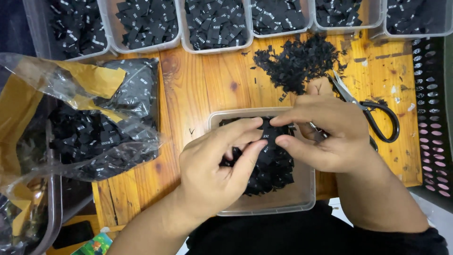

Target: Trimming excess material from small black garment labels using snips and sorting them into containers.

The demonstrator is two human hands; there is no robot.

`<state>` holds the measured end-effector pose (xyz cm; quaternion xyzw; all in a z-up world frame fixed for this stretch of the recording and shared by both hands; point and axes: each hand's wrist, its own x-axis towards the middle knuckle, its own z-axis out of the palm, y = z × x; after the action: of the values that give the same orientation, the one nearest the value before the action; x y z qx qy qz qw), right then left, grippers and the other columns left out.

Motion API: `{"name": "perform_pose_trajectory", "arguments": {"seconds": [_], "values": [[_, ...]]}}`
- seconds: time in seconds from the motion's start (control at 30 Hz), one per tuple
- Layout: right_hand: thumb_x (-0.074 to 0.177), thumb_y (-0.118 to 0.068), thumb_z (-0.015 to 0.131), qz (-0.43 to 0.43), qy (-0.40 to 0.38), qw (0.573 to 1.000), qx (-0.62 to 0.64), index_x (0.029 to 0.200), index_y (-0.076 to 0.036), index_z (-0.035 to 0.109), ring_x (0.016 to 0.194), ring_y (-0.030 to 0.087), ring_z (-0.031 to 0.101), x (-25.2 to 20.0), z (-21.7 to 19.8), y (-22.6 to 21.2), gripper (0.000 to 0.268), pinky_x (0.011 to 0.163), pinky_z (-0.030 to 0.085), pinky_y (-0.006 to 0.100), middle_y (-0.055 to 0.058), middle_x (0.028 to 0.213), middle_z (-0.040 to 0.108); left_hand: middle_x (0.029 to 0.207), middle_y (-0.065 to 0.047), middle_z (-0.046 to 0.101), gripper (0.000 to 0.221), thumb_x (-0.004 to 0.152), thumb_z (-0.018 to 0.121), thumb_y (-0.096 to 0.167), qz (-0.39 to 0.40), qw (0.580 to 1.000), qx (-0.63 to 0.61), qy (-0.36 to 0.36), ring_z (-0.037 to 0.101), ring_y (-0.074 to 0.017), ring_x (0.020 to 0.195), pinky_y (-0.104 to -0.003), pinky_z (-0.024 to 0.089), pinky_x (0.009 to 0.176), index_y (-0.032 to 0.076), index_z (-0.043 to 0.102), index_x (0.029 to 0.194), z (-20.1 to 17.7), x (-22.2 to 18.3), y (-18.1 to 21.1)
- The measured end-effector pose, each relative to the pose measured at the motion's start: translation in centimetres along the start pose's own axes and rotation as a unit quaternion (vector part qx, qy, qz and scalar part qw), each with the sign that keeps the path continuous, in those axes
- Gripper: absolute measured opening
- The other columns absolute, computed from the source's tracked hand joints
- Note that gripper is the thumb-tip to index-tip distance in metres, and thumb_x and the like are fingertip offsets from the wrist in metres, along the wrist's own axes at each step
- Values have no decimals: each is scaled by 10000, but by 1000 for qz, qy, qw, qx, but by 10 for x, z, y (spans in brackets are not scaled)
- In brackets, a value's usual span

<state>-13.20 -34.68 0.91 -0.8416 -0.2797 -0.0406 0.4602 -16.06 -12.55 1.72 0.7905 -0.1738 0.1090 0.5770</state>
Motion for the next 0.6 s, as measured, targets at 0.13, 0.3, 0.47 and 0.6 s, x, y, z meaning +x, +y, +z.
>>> {"name": "perform_pose_trajectory", "arguments": {"seconds": [0.13,0.3,0.47,0.6], "values": [[921,-165,717,3,-2,1000,27,1018,-105,717,495,94,412,2,0,-3,114,560,351,226,4,622,537,994,-69,800,211,968,747,59,68,997,45,-1,808,-192,901,-301,653,842,9,678,1161,1,2,-2],[920,-134,723,-1,-5,999,40,977,-134,703,505,79,424,1,4,-2,61,606,344,245,-16,605,508,1018,-67,806,207,979,738,73,60,997,41,-21,820,-197,939,-303,638,836,28,676,1171,0,1,-2],[924,-113,677,41,27,998,36,921,-96,675,477,93,365,3,6,-10,18,665,359,270,-21,545,428,1083,-100,796,237,976,682,66,-20,999,-9,-44,815,-186,995,-277,662,898,20,670,1209,-3,2,6],[924,-98,670,51,36,995,78,894,-76,642,490,93,342,4,7,-11,46,747,358,286,-18,556,448,1036,-35,801,250,989,676,58,-82,991,-88,-60,759,-101,862,-210,553,693,63,669,1238,-6,1,7]]}}
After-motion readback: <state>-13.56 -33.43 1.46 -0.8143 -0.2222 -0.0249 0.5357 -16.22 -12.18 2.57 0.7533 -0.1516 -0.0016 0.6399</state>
